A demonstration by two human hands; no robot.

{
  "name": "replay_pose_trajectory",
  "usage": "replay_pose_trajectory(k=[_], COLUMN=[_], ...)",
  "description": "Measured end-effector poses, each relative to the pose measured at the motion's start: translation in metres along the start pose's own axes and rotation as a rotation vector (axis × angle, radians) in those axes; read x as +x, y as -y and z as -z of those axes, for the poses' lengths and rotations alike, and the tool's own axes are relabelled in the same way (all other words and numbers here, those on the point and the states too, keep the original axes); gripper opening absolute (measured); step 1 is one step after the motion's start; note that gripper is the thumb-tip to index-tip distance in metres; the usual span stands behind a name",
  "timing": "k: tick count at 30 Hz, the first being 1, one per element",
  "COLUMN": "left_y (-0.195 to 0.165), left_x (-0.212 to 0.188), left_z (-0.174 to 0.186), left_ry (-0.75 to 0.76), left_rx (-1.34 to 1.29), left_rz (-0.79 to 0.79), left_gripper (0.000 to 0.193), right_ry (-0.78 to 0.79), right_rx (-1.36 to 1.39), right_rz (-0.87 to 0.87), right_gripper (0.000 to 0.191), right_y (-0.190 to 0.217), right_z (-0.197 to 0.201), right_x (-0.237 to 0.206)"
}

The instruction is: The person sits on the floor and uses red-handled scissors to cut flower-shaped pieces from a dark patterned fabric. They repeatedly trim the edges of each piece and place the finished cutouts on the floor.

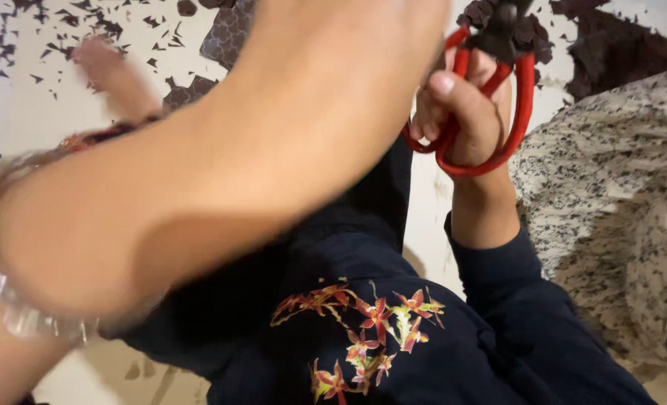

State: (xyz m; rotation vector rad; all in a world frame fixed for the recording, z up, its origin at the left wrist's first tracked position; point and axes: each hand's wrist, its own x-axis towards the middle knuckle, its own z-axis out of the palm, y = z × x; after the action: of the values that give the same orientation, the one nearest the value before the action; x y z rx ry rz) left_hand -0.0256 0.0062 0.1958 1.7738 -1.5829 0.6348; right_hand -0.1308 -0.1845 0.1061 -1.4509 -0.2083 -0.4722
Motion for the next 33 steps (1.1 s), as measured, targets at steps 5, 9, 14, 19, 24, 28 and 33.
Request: replay_pose_trajectory(k=[5, 9, 14, 19, 24, 28, 33], left_y=[-0.098, -0.143, -0.115, -0.107, -0.009, 0.131, 0.226], left_x=[-0.032, -0.034, -0.035, -0.038, -0.067, -0.073, -0.086], left_z=[0.026, 0.020, 0.035, 0.046, 0.059, 0.033, -0.041], left_ry=[0.093, 0.154, 0.199, 0.242, 0.345, 0.729, 0.427], left_rx=[-0.091, -0.176, -0.210, -0.263, -0.376, -0.376, -1.080], left_rz=[-0.387, -0.519, -0.560, -0.563, -0.384, 0.334, 0.681], left_gripper=[0.016, 0.018, 0.025, 0.034, 0.044, 0.055, 0.053], right_ry=[0.007, 0.080, 0.059, 0.072, 0.040, 0.027, 0.125], right_rx=[-0.007, -0.162, -0.307, -0.242, -0.271, -0.300, -0.352], right_rz=[-0.027, 0.032, 0.048, 0.045, -0.009, -0.045, -0.071], right_gripper=[0.030, 0.023, 0.016, 0.020, 0.020, 0.019, 0.017], right_y=[0.018, 0.024, 0.014, 0.003, -0.022, -0.050, -0.095], right_z=[-0.021, -0.036, -0.059, -0.061, -0.060, -0.056, -0.035], right_x=[0.013, 0.039, 0.064, 0.084, 0.115, 0.134, 0.136])
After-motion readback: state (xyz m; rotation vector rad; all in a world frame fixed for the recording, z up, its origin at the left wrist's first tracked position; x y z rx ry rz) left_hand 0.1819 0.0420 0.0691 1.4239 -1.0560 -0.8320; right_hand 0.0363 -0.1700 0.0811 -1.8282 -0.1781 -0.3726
